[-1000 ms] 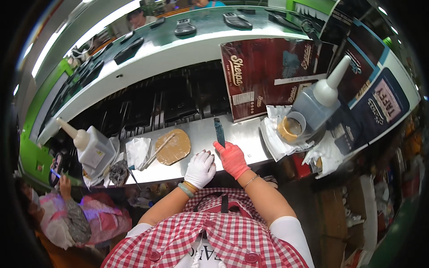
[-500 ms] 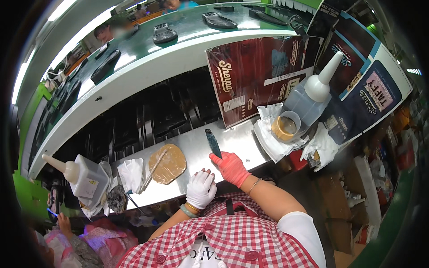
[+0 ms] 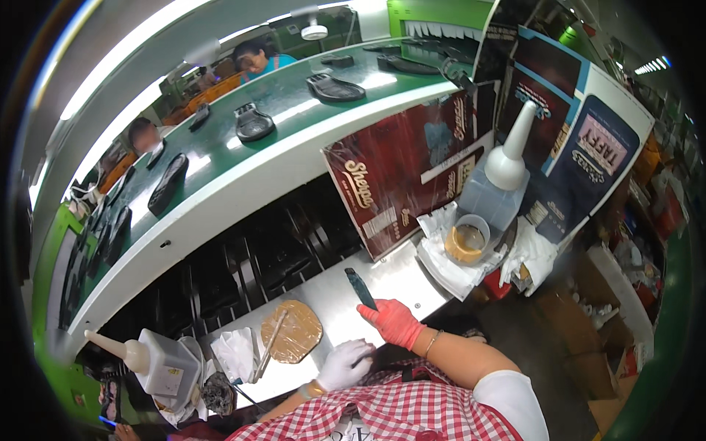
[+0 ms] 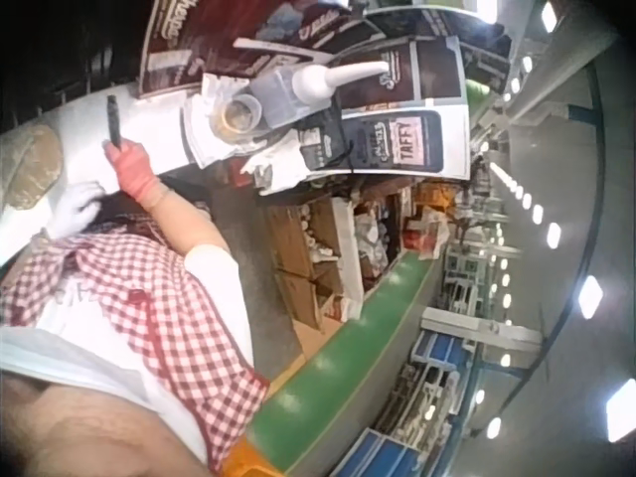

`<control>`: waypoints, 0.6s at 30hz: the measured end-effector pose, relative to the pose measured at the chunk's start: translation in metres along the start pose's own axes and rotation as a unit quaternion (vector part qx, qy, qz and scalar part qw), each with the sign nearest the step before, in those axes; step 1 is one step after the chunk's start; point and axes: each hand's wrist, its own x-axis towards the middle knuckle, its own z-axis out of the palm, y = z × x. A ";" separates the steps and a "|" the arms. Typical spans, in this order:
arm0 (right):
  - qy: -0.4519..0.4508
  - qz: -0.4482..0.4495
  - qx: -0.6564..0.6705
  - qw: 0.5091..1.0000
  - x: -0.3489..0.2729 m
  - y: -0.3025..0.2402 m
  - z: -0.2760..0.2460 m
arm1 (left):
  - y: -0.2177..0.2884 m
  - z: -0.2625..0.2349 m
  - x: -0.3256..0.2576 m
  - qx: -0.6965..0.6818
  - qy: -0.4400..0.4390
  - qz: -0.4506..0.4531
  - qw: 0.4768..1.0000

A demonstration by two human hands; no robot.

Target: The person applies glue to the soles of black sandals using a brush. They repeatedly dip the brush into a container of glue and spread it evenly across the textured bottom of each sandal, handling them one at a time.

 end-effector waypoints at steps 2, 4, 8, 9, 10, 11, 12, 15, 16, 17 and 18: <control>-0.010 -0.007 -0.002 1.000 0.001 0.000 0.002 | 0.016 -0.065 -0.003 -0.195 -0.100 -0.071 0.973; -0.020 -0.009 -0.006 1.000 -0.001 0.002 -0.004 | 0.035 -0.138 0.013 -0.129 0.058 0.007 0.990; -0.012 -0.010 -0.002 1.000 -0.003 0.003 -0.006 | 0.055 -0.276 0.066 0.332 0.410 0.133 0.839; -0.008 -0.012 -0.005 1.000 -0.005 0.004 -0.004 | 0.050 -0.305 0.078 0.350 0.440 0.116 0.819; -0.007 -0.019 -0.004 1.000 -0.004 0.002 -0.002 | 0.026 -0.339 0.084 0.424 0.435 0.060 0.792; -0.001 -0.026 -0.004 1.000 -0.003 0.000 -0.001 | 0.012 -0.363 0.089 0.465 0.423 -0.067 0.775; 0.004 -0.030 -0.006 1.000 -0.003 -0.002 -0.002 | 0.005 -0.379 0.095 0.453 0.383 -0.193 0.781; 0.014 -0.034 -0.013 0.999 -0.003 -0.006 -0.005 | -0.016 -0.417 0.107 0.322 0.317 -0.279 0.847; 0.017 -0.033 -0.016 0.999 -0.004 -0.006 -0.006 | -0.023 -0.420 0.112 0.336 0.334 -0.314 0.823; 0.017 -0.032 -0.006 0.999 -0.005 -0.007 -0.005 | -0.028 -0.423 0.113 0.350 0.350 -0.349 0.795; 0.018 -0.030 -0.001 0.999 -0.004 -0.004 -0.004 | -0.025 -0.423 0.118 0.341 0.349 -0.348 0.801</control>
